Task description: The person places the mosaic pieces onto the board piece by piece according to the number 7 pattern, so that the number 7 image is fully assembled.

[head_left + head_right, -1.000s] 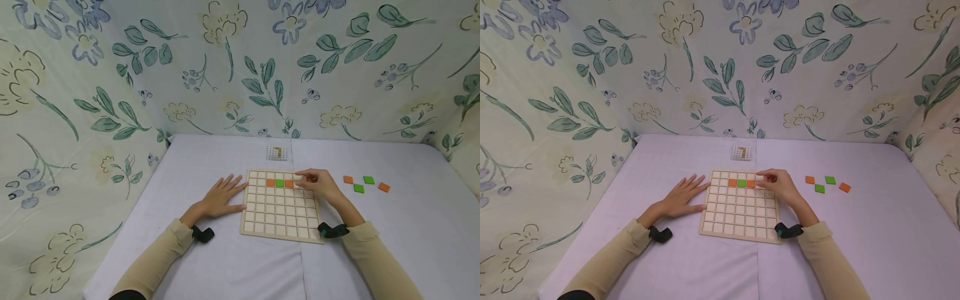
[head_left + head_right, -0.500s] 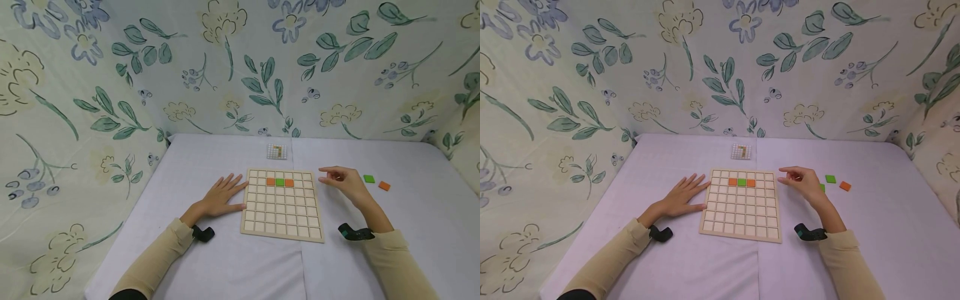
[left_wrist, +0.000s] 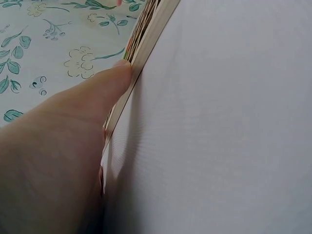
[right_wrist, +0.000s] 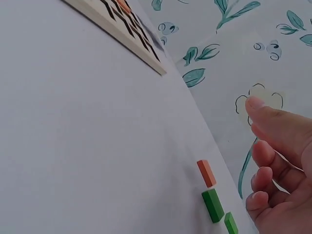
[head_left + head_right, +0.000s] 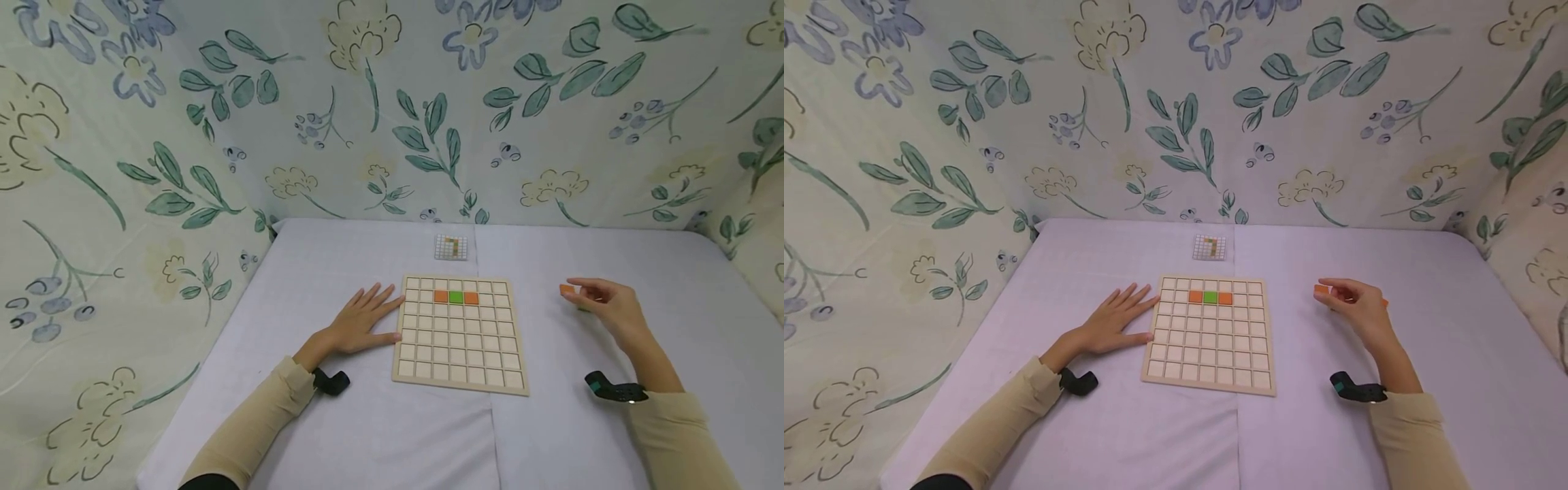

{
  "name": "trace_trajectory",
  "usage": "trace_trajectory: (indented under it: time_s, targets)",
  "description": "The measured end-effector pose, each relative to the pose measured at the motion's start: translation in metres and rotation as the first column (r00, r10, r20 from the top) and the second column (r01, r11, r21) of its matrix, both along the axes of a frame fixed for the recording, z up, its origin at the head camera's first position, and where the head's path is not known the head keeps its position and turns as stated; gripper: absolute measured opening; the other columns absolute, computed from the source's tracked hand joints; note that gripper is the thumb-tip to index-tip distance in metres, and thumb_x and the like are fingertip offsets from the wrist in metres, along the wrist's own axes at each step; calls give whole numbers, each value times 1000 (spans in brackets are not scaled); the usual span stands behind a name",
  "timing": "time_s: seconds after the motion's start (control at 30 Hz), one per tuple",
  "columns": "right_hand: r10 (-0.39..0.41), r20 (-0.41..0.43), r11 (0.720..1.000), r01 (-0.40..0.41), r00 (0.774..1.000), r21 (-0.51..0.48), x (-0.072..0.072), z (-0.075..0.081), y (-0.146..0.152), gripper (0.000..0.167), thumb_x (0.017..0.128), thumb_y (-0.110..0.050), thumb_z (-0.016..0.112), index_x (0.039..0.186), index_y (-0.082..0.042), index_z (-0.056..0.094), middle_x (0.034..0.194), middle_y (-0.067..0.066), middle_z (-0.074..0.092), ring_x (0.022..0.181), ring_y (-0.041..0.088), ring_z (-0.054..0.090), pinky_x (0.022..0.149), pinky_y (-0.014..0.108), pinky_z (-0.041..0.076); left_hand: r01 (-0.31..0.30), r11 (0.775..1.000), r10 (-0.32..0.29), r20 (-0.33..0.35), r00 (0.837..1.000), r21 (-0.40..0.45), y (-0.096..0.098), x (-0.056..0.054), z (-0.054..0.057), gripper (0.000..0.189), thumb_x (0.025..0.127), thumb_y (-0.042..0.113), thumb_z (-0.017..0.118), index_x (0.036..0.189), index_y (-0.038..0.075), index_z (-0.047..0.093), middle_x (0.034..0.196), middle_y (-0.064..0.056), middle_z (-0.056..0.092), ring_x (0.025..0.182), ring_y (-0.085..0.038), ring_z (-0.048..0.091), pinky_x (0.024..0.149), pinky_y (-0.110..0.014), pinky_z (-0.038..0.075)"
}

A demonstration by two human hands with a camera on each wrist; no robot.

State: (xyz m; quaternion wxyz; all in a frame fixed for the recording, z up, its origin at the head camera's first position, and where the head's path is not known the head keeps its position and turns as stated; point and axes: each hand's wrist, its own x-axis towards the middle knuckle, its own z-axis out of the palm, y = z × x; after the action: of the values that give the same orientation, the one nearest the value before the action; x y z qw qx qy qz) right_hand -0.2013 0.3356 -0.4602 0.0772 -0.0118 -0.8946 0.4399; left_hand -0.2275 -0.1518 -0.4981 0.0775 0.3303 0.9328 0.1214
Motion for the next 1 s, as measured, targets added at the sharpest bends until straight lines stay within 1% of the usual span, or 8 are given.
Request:
trace_trajectory:
  time_s: [0.1,0.23,0.37,0.63,0.77,1.0]
  targets:
    - [-13,-8,1000,13,1000,25,3,-5,9,51,92,-33,74,128,3,65,89,2,56,80,11,45,55,19,39,-3,1000,3,3,1000,-9,-1,0,-1,86,92,79,33,161,35,10,167,3,-1,152,-25,-8,119,-49,-6]
    - [-25,-14,999,26,1000,30,5,-9,17,52,92,-33,74,128,3,64,90,2,56,81,11,45,57,16,40,-5,1000,5,-3,1000,-12,-1,-1,-1,86,91,79,33,161,34,10,167,2,-1,152,-25,-7,119,-50,-5]
    - [-36,-5,999,37,999,30,8,-12,21,52,92,-32,74,128,5,64,91,1,56,81,11,44,58,17,39,-7,1000,7,-9,1000,-8,0,0,0,86,92,78,35,161,33,12,167,1,1,152,-26,-6,119,-50,-4]
    - [-81,58,995,78,995,57,7,-25,29,53,92,-32,74,130,4,62,87,-1,57,78,13,42,57,22,37,-11,1000,11,1,1000,5,0,2,-2,85,92,77,36,161,33,13,167,1,2,152,-26,-6,119,-49,-6]
    - [-103,77,993,97,992,70,7,-29,30,52,93,-29,74,131,4,62,88,1,58,77,13,43,58,22,37,-9,1000,9,-11,1000,3,0,2,-2,85,92,78,36,161,33,13,167,1,2,152,-26,-5,119,-49,-5]
    - [-127,74,987,118,989,112,6,-32,28,46,94,-20,72,131,6,61,93,10,57,76,14,44,57,21,37,-5,1000,5,-10,1000,10,0,1,-2,86,92,78,35,161,33,13,167,1,2,152,-27,-5,119,-50,-4]
